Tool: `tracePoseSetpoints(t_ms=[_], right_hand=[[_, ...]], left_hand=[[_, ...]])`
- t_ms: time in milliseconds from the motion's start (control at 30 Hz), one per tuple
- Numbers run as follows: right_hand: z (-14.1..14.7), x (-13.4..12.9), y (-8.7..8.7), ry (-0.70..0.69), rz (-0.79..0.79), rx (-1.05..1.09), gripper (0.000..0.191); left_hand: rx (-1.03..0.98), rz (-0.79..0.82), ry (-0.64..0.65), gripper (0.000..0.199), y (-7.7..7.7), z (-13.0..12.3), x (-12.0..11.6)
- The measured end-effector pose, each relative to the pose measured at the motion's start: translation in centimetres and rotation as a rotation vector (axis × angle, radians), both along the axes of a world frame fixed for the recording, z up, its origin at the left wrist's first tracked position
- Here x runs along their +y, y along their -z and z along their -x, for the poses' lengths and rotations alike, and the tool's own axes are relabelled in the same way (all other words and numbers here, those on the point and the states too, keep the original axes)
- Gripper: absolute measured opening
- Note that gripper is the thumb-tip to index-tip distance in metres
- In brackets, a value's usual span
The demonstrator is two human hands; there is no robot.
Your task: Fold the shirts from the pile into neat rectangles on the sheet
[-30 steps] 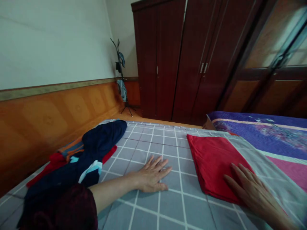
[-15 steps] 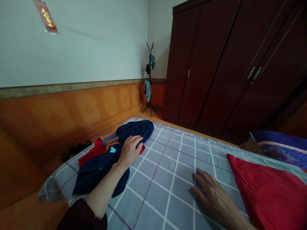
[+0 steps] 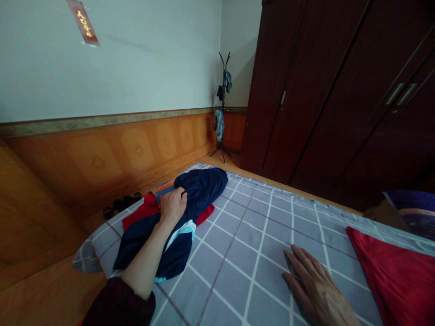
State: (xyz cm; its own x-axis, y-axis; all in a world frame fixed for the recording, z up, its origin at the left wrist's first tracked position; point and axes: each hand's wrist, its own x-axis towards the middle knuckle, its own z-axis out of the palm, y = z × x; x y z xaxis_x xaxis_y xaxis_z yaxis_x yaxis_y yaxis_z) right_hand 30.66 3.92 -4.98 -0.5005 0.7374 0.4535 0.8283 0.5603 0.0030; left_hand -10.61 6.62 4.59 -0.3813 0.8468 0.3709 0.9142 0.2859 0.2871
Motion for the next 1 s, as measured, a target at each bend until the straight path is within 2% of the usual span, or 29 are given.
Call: tracePoseSetpoints(t_ms=[67,100,167,200,267,367,400,433,467,500,600,733,800,900,933,1000], right_hand=[[0.2,-0.2,-0.2,0.007,0.015,0.003,0.048],[0.3,-0.3,-0.3,0.005,0.022,0.006,0.048],[0.4,-0.4,-0.6,0.001,0.031,0.024,0.047],[0.4,-0.5,-0.7,0.002,0.040,0.038,0.047],[0.3,-0.6,-0.7,-0.006,0.061,0.076,0.047],[0.0,-0.7,-0.4,-0.037,0.069,0.145,0.047],[-0.1,-0.8,-0.4,-0.049,0.065,0.166,0.049],[-0.2,-0.8,-0.3,-0.058,0.067,0.180,0.051],[-0.3,-0.9,-0.4,-0.066,0.073,0.190,0.054],[-0.3,-1.0,-0.5,-0.070,0.084,0.198,0.056],[0.1,-1.3,-1.3,-0.067,0.141,0.253,0.059],[1.1,-1.8,-2.6,-0.061,0.234,0.329,0.061],[1.5,-2.0,-3.1,-0.105,0.276,0.317,0.051],[1.2,-1.7,-3.9,-0.139,0.273,0.430,0.031],[0.8,-1.5,-4.2,-0.093,0.243,0.512,0.029],[-0.5,-1.0,-4.6,0.102,0.179,0.672,0.031]], left_hand=[[-0.066,-0.064,0.075,0.028,-1.0,-1.9,-0.6],[-0.146,-0.107,0.168,0.029,-1.6,-3.4,-1.3],[-0.387,-0.171,0.467,0.029,-2.2,-6.9,-3.0],[-0.505,-0.131,0.640,0.029,-2.2,-8.8,-4.1],[-0.562,0.074,1.004,0.024,-1.3,-12.7,-6.0],[-0.399,0.219,1.599,0.015,1.6,-16.9,-7.9],[-0.344,0.236,1.720,0.015,2.4,-17.7,-8.2],[-0.317,0.233,1.776,0.017,3.0,-18.1,-8.3],[-0.321,0.219,1.763,0.019,3.3,-18.2,-8.2],[-0.347,0.193,1.697,0.022,3.3,-18.0,-8.1],[-0.392,0.102,1.341,0.024,2.1,-15.9,-6.9],[-0.132,0.051,0.803,0.019,1.0,-11.3,-3.9],[0.027,0.099,0.628,0.025,1.2,-9.1,-2.6],[0.164,0.222,0.515,0.038,1.7,-7.4,-1.8],[0.181,0.255,0.507,0.041,1.8,-7.2,-1.7],[0.182,0.274,0.509,0.045,1.7,-7.3,-2.0]])
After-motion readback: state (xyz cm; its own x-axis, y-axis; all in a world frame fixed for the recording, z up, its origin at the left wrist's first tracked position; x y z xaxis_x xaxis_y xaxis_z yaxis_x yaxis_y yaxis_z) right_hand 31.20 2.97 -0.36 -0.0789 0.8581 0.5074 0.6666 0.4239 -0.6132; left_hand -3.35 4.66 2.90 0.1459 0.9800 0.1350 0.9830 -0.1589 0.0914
